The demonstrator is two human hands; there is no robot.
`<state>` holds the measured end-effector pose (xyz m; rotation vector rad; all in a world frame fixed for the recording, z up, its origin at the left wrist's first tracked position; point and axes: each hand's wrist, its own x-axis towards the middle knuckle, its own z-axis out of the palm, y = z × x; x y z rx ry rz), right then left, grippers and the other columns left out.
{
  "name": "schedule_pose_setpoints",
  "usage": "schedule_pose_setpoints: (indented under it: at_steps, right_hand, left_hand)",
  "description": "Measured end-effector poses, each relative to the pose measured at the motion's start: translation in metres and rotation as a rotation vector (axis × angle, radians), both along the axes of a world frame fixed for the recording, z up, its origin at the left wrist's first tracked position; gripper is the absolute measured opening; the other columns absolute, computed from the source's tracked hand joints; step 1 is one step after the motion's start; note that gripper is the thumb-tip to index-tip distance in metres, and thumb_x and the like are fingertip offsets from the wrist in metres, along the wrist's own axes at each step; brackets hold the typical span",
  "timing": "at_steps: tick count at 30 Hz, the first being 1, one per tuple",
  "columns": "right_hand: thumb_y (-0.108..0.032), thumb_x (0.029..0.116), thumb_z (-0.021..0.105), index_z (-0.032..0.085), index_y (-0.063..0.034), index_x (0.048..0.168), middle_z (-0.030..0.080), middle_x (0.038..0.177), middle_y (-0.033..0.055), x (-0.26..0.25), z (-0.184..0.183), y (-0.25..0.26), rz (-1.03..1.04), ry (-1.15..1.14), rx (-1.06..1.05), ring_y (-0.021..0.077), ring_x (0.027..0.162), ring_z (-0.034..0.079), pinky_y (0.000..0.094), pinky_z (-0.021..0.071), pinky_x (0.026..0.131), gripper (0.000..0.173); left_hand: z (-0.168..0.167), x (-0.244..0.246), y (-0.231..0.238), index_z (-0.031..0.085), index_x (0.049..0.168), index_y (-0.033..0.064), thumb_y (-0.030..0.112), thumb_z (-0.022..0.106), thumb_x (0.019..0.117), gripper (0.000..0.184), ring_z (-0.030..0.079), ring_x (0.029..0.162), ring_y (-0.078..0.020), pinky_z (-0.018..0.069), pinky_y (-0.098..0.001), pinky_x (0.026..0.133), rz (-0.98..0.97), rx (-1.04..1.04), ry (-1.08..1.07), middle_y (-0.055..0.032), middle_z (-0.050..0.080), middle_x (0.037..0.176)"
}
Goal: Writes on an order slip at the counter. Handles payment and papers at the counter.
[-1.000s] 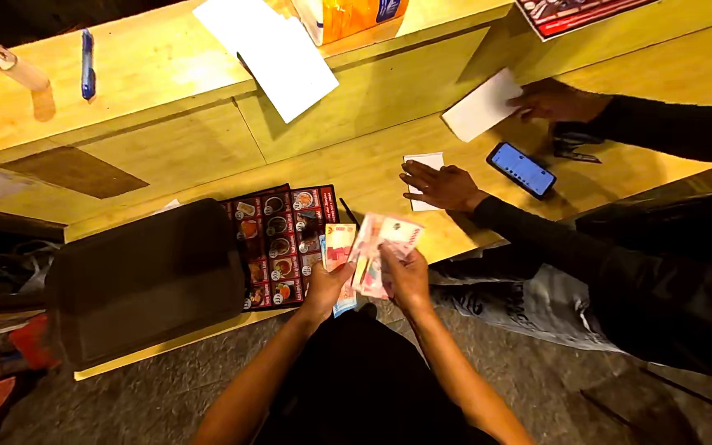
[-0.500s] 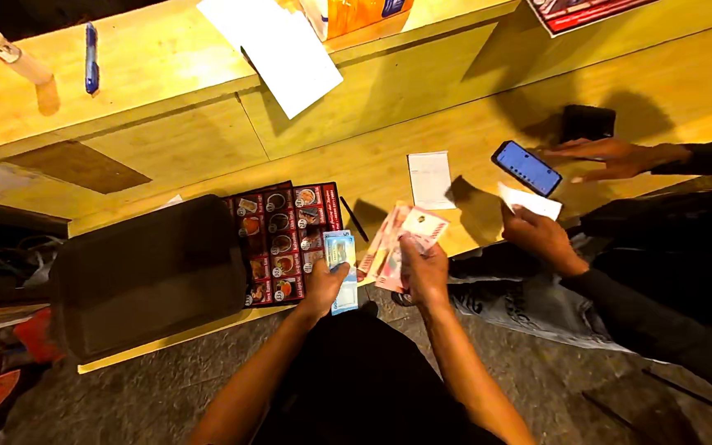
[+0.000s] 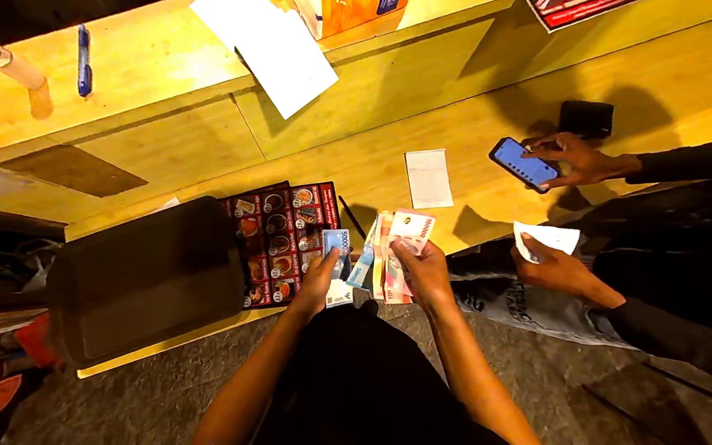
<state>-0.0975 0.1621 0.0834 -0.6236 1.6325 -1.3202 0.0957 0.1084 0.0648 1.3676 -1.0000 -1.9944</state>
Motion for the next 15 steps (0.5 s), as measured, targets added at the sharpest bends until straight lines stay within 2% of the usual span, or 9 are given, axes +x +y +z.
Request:
schedule_pose_setpoints:
  at_steps: [2, 4, 6, 7, 8, 9, 11, 13, 15]
  right_hand:
    - [-0.009, 0.0961, 0.07, 0.068, 0.002, 0.109, 0.075, 0.088, 0.0095, 0.012, -0.003, -0.001, 0.06, -0.011, 0.023, 0.016, 0.075, 0.073, 0.0349, 0.0641, 0.071, 0.017]
    - [-0.011, 0.0973, 0.068, 0.066, 0.0031, 0.114, 0.074, 0.094, 0.0115, 0.032, -0.013, -0.003, 0.116, 0.045, 0.029, 0.0158, 0.08, 0.073, 0.0347, 0.0632, 0.074, 0.022]
    - [-0.013, 0.1008, 0.057, 0.061, 0.0051, 0.125, 0.065, 0.118, 0.0163, 0.044, -0.027, 0.0, 0.235, 0.258, -0.017, 0.0189, 0.105, 0.066, 0.0352, 0.0569, 0.092, 0.031]
    - [-0.016, 0.1019, 0.052, 0.062, 0.0052, 0.128, 0.06, 0.129, 0.0202, 0.044, -0.034, 0.001, 0.28, 0.379, -0.047, 0.0264, 0.12, 0.059, 0.0418, 0.0496, 0.105, 0.035]
    - [-0.019, 0.1027, 0.048, 0.063, 0.0044, 0.129, 0.057, 0.135, 0.0233, 0.041, -0.039, 0.001, 0.295, 0.474, -0.059, 0.0336, 0.128, 0.054, 0.0486, 0.0446, 0.11, 0.038]
    - [-0.022, 0.1039, 0.046, 0.062, 0.0038, 0.131, 0.055, 0.139, 0.0249, 0.037, -0.041, 0.001, 0.293, 0.519, -0.051, 0.0376, 0.131, 0.051, 0.0529, 0.0426, 0.11, 0.041]
    - [-0.024, 0.1027, 0.053, 0.052, 0.0013, 0.143, 0.053, 0.144, 0.0224, 0.021, -0.035, -0.003, 0.281, 0.445, -0.028, 0.0336, 0.132, 0.052, 0.0492, 0.0466, 0.108, 0.047]
    - [-0.017, 0.0954, 0.067, 0.034, -0.0056, 0.156, 0.055, 0.145, 0.0151, -0.002, -0.03, -0.008, 0.293, 0.249, -0.057, 0.0248, 0.128, 0.058, 0.0427, 0.0515, 0.104, 0.07]
    - [-0.012, 0.0896, 0.072, 0.032, -0.0092, 0.157, 0.063, 0.136, 0.0109, -0.021, -0.031, -0.01, 0.419, 0.138, -0.108, 0.0212, 0.118, 0.065, 0.0399, 0.0557, 0.1, 0.079]
  left_hand:
    - [-0.004, -0.001, 0.001, 0.052, 0.138, -0.0005, 0.037, 0.034, 0.1119, 0.05, 0.067, 0.111, -0.0197, 0.0566, -0.0409, 0.098, -0.059, 0.013, 0.118, -0.0143, 0.067, 0.122]
    - [-0.004, -0.009, 0.004, 0.049, 0.14, -0.001, 0.035, 0.036, 0.1117, 0.047, 0.069, 0.107, -0.0178, 0.0586, -0.0381, 0.094, -0.122, 0.02, 0.203, -0.0128, 0.068, 0.118]
    - [-0.001, -0.018, 0.007, 0.047, 0.14, -0.0039, 0.024, 0.049, 0.1086, 0.042, 0.068, 0.108, -0.0162, 0.0569, -0.0363, 0.097, -0.153, 0.012, 0.238, -0.0125, 0.068, 0.119]
    - [-0.001, -0.021, 0.009, 0.047, 0.14, -0.0045, 0.02, 0.052, 0.1072, 0.041, 0.068, 0.109, -0.0166, 0.0559, -0.0366, 0.099, -0.16, 0.02, 0.26, -0.0127, 0.068, 0.12]
    - [-0.001, -0.022, 0.009, 0.048, 0.138, -0.0046, 0.017, 0.053, 0.1064, 0.039, 0.068, 0.109, -0.0173, 0.0562, -0.0375, 0.099, -0.167, 0.03, 0.281, -0.0127, 0.069, 0.12]
    - [0.0, -0.021, 0.009, 0.049, 0.136, -0.0044, 0.013, 0.053, 0.1061, 0.035, 0.069, 0.107, -0.0166, 0.0569, -0.0375, 0.098, -0.181, 0.032, 0.292, -0.0114, 0.069, 0.117]
    - [-0.001, -0.017, 0.005, 0.051, 0.131, -0.0053, 0.008, 0.05, 0.1059, 0.029, 0.07, 0.101, -0.0148, 0.0583, -0.0364, 0.094, -0.263, 0.003, 0.246, -0.0103, 0.07, 0.112]
    - [-0.001, -0.011, -0.005, 0.055, 0.128, -0.0049, 0.011, 0.047, 0.1069, 0.028, 0.067, 0.094, -0.0078, 0.0575, -0.03, 0.089, -0.534, -0.13, 0.063, -0.0069, 0.069, 0.107]
    - [-0.001, -0.01, -0.018, 0.06, 0.124, -0.0027, 0.015, 0.042, 0.1083, 0.029, 0.065, 0.088, -0.0064, 0.0552, -0.0289, 0.085, -0.878, -0.308, -0.103, -0.0064, 0.069, 0.102]
